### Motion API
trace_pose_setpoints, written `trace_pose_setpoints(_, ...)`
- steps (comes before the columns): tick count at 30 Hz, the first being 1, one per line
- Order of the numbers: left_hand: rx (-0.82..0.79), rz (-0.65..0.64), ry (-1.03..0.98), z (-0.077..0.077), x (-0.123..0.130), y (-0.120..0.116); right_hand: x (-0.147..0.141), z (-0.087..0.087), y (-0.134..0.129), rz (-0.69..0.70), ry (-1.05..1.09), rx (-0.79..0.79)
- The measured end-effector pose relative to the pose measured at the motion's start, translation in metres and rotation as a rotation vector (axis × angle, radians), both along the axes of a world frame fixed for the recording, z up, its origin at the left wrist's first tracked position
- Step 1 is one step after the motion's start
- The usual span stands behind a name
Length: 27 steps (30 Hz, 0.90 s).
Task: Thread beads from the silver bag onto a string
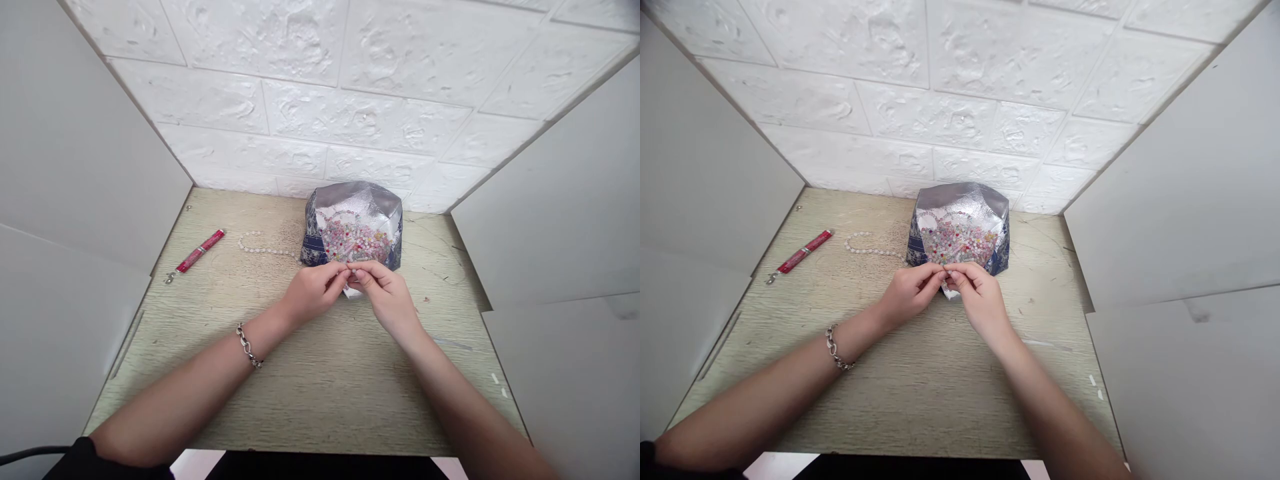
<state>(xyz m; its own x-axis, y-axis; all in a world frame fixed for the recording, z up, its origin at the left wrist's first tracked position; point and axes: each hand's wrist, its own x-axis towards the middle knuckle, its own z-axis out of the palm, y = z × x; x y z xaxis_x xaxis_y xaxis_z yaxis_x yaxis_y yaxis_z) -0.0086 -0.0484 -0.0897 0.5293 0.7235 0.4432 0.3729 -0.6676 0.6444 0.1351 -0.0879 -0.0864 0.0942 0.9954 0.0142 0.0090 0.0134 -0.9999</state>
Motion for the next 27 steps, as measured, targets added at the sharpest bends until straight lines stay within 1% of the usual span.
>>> trace_pose_setpoints(5, -0.017, -0.033, -0.051, 0.0, 0.0, -0.002, 0.001, 0.004, -0.003, -0.023, -0.412, 0.258)
trace_pose_setpoints(7, -0.083, -0.04, -0.099, 0.001, 0.001, -0.005, 0.002, 0.008, -0.004, -0.027, -0.516, 0.357)
trace_pose_setpoints(9, -0.232, -0.03, -0.169, 0.004, 0.003, -0.008, 0.003, 0.011, -0.005, -0.016, -0.583, 0.436)
trace_pose_setpoints(12, -0.507, -0.014, -0.33, 0.01, 0.006, -0.013, 0.004, 0.014, -0.007, 0.011, -0.65, 0.529)
trace_pose_setpoints(14, -0.627, -0.028, -0.43, 0.014, 0.007, -0.016, 0.004, 0.017, -0.008, 0.022, -0.677, 0.576)
trace_pose_setpoints(15, -0.659, -0.036, -0.466, 0.015, 0.008, -0.017, 0.004, 0.018, -0.009, 0.018, -0.688, 0.595)
trace_pose_setpoints(18, -0.689, -0.028, -0.514, 0.017, 0.009, -0.022, 0.002, 0.023, -0.012, -0.051, -0.717, 0.643)
trace_pose_setpoints(21, -0.665, 0.005, -0.514, 0.016, 0.009, -0.028, 0.001, 0.027, -0.015, -0.12, -0.747, 0.679)
trace_pose_setpoints(23, -0.648, 0.022, -0.509, 0.015, 0.009, -0.032, 0.003, 0.03, -0.016, -0.098, -0.772, 0.686)
trace_pose_setpoints(25, -0.629, 0.033, -0.498, 0.013, 0.009, -0.035, 0.006, 0.032, -0.016, -0.038, -0.795, 0.676)
trace_pose_setpoints(27, -0.593, 0.007, -0.475, 0.011, 0.01, -0.038, 0.01, 0.034, -0.016, 0.011, -0.799, 0.651)
